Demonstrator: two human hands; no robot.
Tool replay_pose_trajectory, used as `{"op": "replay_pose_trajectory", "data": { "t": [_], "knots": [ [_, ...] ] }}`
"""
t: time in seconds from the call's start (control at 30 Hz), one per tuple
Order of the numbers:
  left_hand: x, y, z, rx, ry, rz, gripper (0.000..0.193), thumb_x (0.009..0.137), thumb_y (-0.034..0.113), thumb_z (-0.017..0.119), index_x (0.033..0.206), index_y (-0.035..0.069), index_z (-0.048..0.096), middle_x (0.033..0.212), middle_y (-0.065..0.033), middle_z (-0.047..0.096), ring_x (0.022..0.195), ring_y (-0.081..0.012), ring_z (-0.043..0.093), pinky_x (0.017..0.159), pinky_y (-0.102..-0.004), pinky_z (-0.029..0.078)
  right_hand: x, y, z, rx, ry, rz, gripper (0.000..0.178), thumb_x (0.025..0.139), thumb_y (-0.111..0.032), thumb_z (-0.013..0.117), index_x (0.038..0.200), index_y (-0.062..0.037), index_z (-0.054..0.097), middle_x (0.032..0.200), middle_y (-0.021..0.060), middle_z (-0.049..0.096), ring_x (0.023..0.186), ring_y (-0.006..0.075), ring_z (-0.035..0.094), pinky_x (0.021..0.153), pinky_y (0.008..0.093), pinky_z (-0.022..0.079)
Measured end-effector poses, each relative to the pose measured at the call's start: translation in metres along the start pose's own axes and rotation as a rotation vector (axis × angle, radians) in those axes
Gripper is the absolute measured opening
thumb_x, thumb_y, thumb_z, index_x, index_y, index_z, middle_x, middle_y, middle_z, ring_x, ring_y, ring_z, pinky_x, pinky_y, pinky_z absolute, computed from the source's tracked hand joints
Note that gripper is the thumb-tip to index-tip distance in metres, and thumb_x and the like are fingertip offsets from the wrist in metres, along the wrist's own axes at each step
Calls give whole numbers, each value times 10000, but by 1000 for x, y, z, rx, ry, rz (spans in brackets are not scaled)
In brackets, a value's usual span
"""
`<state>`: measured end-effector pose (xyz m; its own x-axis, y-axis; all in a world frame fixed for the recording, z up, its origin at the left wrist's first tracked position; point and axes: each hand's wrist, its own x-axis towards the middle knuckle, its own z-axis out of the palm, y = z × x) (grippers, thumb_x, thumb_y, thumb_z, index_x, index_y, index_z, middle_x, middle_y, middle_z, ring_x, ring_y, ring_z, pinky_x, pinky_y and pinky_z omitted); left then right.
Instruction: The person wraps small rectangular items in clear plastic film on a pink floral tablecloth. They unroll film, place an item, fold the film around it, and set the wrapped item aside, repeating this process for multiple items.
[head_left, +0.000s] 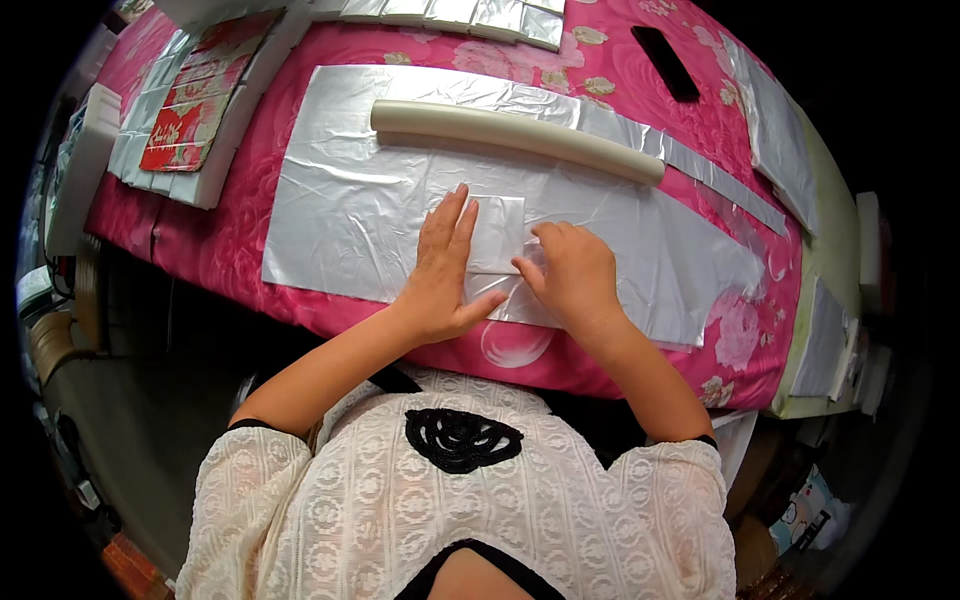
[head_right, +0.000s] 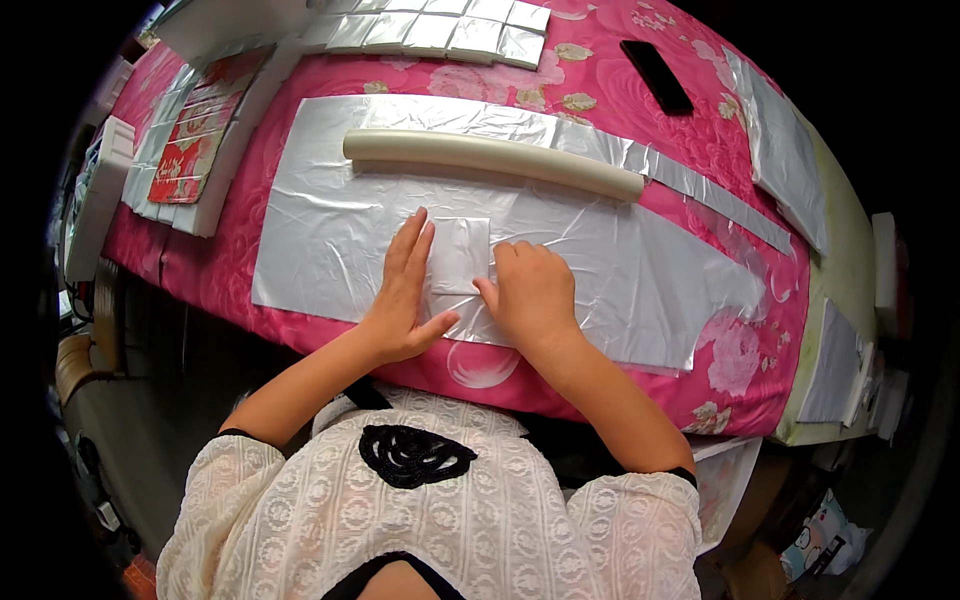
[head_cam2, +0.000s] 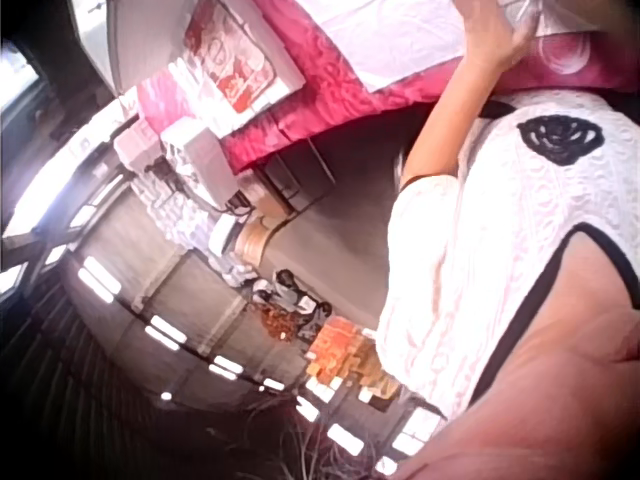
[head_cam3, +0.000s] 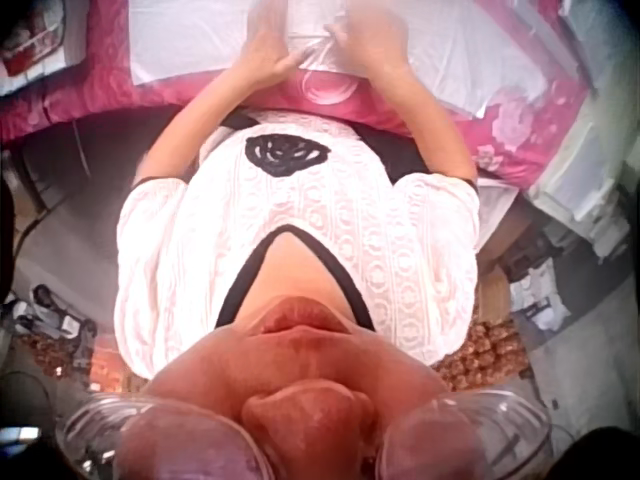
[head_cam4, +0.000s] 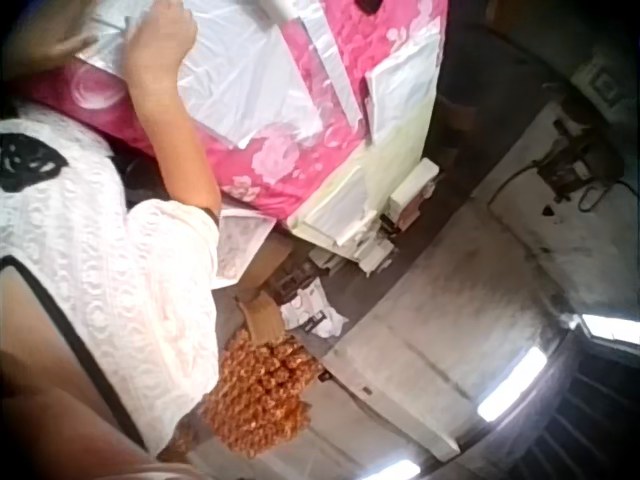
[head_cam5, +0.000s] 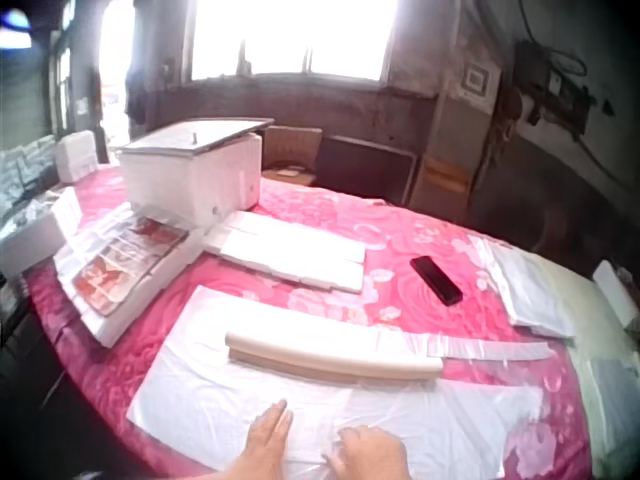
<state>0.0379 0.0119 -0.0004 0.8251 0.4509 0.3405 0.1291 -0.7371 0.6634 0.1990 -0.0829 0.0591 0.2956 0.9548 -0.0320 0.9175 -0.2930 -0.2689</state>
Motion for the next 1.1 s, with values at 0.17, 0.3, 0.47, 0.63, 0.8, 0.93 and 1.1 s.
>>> {"op": "replay_pose_trajectory", "data": {
  "t": [0.17, 0.3, 0.47, 0.63, 0.8, 0.93, 1.1],
  "knots": [
    [-76, 7, -52, -778, -142, -596, 211, 887, 20, 523, 1083, -25, 587, 974, -109, 659, 896, -156, 631, 812, -289, 498, 29, -14, 49, 110, 180, -337, 587, 821, -371, 598, 1245, 11, 467, 1310, 220, 432, 1254, 344, 368, 1043, 453, 268],
    [-128, 13, -63, -831, -38, -1035, 180, 919, 128, 527, 998, -4, 620, 899, -97, 670, 751, -112, 619, 647, -211, 475, 32, -53, 76, 248, 34, -184, 688, 885, -430, 486, 1375, 22, 316, 1460, 256, 189, 1377, 379, 126, 1112, 481, 84],
    [-147, 16, -62, -1095, 99, -1276, 224, 891, 174, 589, 1026, -4, 604, 964, -83, 658, 806, -120, 630, 675, -224, 475, -15, -124, 95, 493, -130, -357, 652, 919, -402, 442, 1391, 16, 278, 1468, 248, 169, 1380, 392, 99, 1106, 496, 72],
    [-139, 13, -69, -507, 107, -895, 45, 796, 47, 634, 810, 4, 630, 738, -61, 646, 640, -127, 608, 580, -265, 486, -22, -127, 79, 410, -90, -469, 454, 874, -319, 524, 1224, -31, 523, 1443, 218, 263, 1375, 369, 154, 1104, 506, 103],
    [-83, 15, -106, 110, 6, -212, 201, 630, 39, 708, 821, 59, 645, 765, -104, 647, 712, -259, 642, 635, -323, 512, 12, -82, 30, 265, -1, -652, 98, 743, -142, 632, 804, -69, 656, 1223, 115, 540, 1249, 311, 398, 1020, 451, 322],
    [-41, 14, -113, 141, 142, -161, 364, 637, 34, 708, 987, 31, 606, 1018, -143, 618, 915, -306, 602, 784, -367, 491, 59, -32, -10, 482, -90, -375, 68, 732, -121, 695, 796, -107, 677, 981, 30, 628, 1047, 229, 535, 835, 329, 451],
    [-27, -5, -107, 91, 134, -179, 397, 636, 26, 704, 1018, 26, 594, 1155, -146, 570, 1024, -320, 557, 860, -383, 460, 178, 69, -26, 1219, 187, 249, 149, 823, -123, 670, 910, -3, 673, 888, 40, 650, 788, 103, 568, 717, 240, 437]
  ]
}}
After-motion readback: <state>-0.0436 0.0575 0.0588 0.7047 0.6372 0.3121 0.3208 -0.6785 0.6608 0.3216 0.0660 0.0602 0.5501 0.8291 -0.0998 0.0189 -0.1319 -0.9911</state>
